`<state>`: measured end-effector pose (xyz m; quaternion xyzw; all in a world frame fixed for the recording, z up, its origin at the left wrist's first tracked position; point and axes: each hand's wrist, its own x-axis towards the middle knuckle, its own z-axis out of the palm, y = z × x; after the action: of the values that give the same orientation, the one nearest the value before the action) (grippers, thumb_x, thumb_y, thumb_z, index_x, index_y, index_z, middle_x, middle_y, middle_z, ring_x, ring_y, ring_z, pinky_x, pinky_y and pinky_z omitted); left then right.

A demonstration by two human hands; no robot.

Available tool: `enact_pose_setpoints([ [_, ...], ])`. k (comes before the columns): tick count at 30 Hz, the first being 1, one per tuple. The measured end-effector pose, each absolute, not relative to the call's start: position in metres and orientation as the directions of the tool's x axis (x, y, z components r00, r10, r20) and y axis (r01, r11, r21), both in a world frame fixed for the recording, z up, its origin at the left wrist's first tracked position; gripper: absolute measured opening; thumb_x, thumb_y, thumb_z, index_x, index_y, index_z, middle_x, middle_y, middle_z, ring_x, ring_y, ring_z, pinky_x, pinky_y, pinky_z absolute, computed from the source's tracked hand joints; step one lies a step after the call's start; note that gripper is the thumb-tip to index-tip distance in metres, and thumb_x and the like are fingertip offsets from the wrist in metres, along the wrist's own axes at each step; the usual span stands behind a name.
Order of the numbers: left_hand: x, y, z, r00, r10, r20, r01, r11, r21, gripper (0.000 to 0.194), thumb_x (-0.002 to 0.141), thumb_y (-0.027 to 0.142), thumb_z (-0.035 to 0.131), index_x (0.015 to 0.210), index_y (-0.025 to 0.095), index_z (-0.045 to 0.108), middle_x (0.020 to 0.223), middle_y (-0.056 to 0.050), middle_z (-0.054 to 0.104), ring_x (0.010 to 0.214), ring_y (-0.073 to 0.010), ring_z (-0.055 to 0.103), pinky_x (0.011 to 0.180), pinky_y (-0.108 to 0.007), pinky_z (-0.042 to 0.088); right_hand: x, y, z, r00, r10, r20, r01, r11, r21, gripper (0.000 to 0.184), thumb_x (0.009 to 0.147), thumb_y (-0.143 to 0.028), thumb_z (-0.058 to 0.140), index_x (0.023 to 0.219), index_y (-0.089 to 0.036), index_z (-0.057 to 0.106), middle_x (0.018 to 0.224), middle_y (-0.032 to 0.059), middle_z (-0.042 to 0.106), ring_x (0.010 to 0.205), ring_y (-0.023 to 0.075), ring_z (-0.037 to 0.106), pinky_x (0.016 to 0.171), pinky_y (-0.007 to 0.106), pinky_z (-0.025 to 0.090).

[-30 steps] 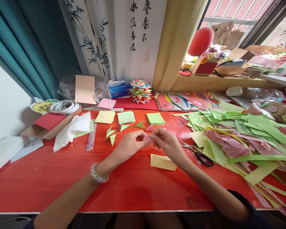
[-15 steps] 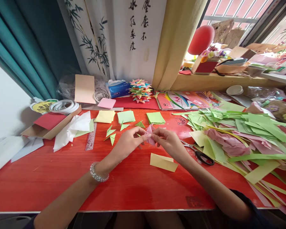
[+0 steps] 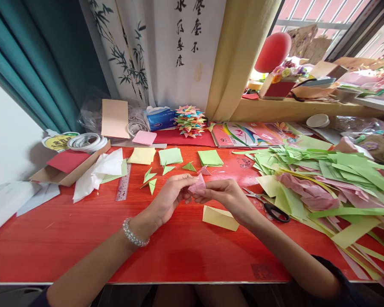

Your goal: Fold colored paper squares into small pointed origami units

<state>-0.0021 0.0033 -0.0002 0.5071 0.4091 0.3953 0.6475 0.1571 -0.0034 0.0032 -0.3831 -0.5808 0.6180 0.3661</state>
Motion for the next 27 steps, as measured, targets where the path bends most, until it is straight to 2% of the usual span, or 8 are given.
enact_pose_setpoints([
  [2, -0.0025, 0.0034, 0.0026, 0.355, 0.930, -0.099, -0.008, 0.108, 0.994, 0.024, 0.079, 0.035, 0.049, 0.064, 0.016, 0.050, 0.061, 0.001, 0.048, 0.053, -0.0096, 0.046, 0.048, -0.022, 0.037, 0.1566, -0.0032, 0.0033, -0.425, 0.904, -0.044, -0.008, -0.052, -0.999, 0.021, 0.072, -0.035, 0.063, 0.084, -0.019, 0.072, 0.079, 0.0049, 0.070, 0.075, 0.0179, 0.065, 0.073, 0.032, 0.052],
  [4, -0.0031, 0.0038, 0.0063, 0.260, 0.961, 0.091, 0.167, -0.138, 0.976, 0.017, 0.080, 0.035, 0.050, 0.082, 0.018, 0.056, 0.080, -0.003, 0.057, 0.074, -0.0150, 0.055, 0.061, -0.026, 0.044, 0.1563, -0.0023, 0.0019, -0.383, 0.921, -0.063, -0.018, -0.076, -0.997, 0.021, 0.071, -0.036, 0.064, 0.080, -0.019, 0.072, 0.076, 0.0051, 0.070, 0.072, 0.0181, 0.065, 0.072, 0.034, 0.052],
  [7, -0.0051, 0.0056, 0.0105, 0.292, 0.857, 0.425, 0.405, -0.513, 0.757, 0.025, 0.084, 0.029, 0.048, 0.108, 0.025, 0.055, 0.119, -0.005, 0.053, 0.113, -0.0202, 0.043, 0.093, -0.036, 0.038, 0.1571, -0.0004, -0.0010, -0.339, 0.939, -0.061, -0.066, -0.088, -0.994, 0.022, 0.072, -0.036, 0.063, 0.081, -0.018, 0.072, 0.076, 0.0050, 0.070, 0.072, 0.0174, 0.065, 0.074, 0.034, 0.051],
  [10, -0.0082, 0.0088, 0.0094, 0.473, 0.735, 0.486, 0.414, -0.672, 0.614, 0.029, 0.086, 0.027, 0.046, 0.113, 0.027, 0.055, 0.125, -0.002, 0.052, 0.123, -0.0201, 0.035, 0.103, -0.041, 0.029, 0.1590, 0.0002, -0.0020, -0.329, 0.944, 0.004, -0.071, -0.021, -0.997, 0.020, 0.075, -0.035, 0.060, 0.082, -0.019, 0.071, 0.079, 0.0043, 0.069, 0.074, 0.0167, 0.064, 0.075, 0.034, 0.051],
  [13, -0.0108, 0.0109, 0.0058, 0.501, 0.735, 0.457, 0.368, -0.659, 0.656, 0.030, 0.085, 0.028, 0.047, 0.114, 0.025, 0.055, 0.119, -0.002, 0.058, 0.117, -0.0188, 0.044, 0.100, -0.038, 0.035, 0.1599, -0.0006, -0.0016, -0.322, 0.946, 0.049, -0.046, 0.036, -0.998, 0.019, 0.077, -0.034, 0.058, 0.081, -0.020, 0.071, 0.077, 0.0030, 0.069, 0.074, 0.0162, 0.064, 0.076, 0.032, 0.050],
  [17, -0.0119, 0.0097, 0.0062, 0.471, 0.809, 0.352, 0.305, -0.523, 0.796, 0.028, 0.084, 0.031, 0.050, 0.110, 0.027, 0.059, 0.113, 0.000, 0.062, 0.102, -0.0172, 0.057, 0.086, -0.030, 0.047, 0.1589, -0.0017, -0.0011, -0.316, 0.946, 0.078, -0.040, 0.069, -0.997, 0.018, 0.078, -0.032, 0.057, 0.083, -0.022, 0.071, 0.078, 0.0023, 0.069, 0.075, 0.0159, 0.063, 0.076, 0.031, 0.049],
  [20, -0.0117, 0.0075, 0.0086, 0.432, 0.851, 0.300, 0.280, -0.442, 0.852, 0.029, 0.084, 0.032, 0.050, 0.111, 0.027, 0.059, 0.111, 0.001, 0.063, 0.097, -0.0165, 0.060, 0.083, -0.027, 0.048, 0.1582, -0.0021, -0.0015, -0.302, 0.949, 0.088, -0.060, 0.073, -0.995, 0.017, 0.077, -0.031, 0.059, 0.084, -0.022, 0.071, 0.079, 0.0023, 0.069, 0.076, 0.0166, 0.063, 0.077, 0.032, 0.049],
  [27, -0.0121, 0.0071, 0.0087, 0.401, 0.806, 0.435, 0.323, -0.569, 0.757, 0.026, 0.084, 0.028, 0.050, 0.108, 0.024, 0.060, 0.110, 0.001, 0.064, 0.102, -0.0153, 0.057, 0.090, -0.027, 0.044, 0.1579, -0.0039, -0.0002, -0.327, 0.943, 0.064, -0.114, 0.028, -0.993, 0.018, 0.080, -0.032, 0.056, 0.085, -0.022, 0.070, 0.085, 0.0032, 0.068, 0.083, 0.0173, 0.059, 0.079, 0.033, 0.046],
])
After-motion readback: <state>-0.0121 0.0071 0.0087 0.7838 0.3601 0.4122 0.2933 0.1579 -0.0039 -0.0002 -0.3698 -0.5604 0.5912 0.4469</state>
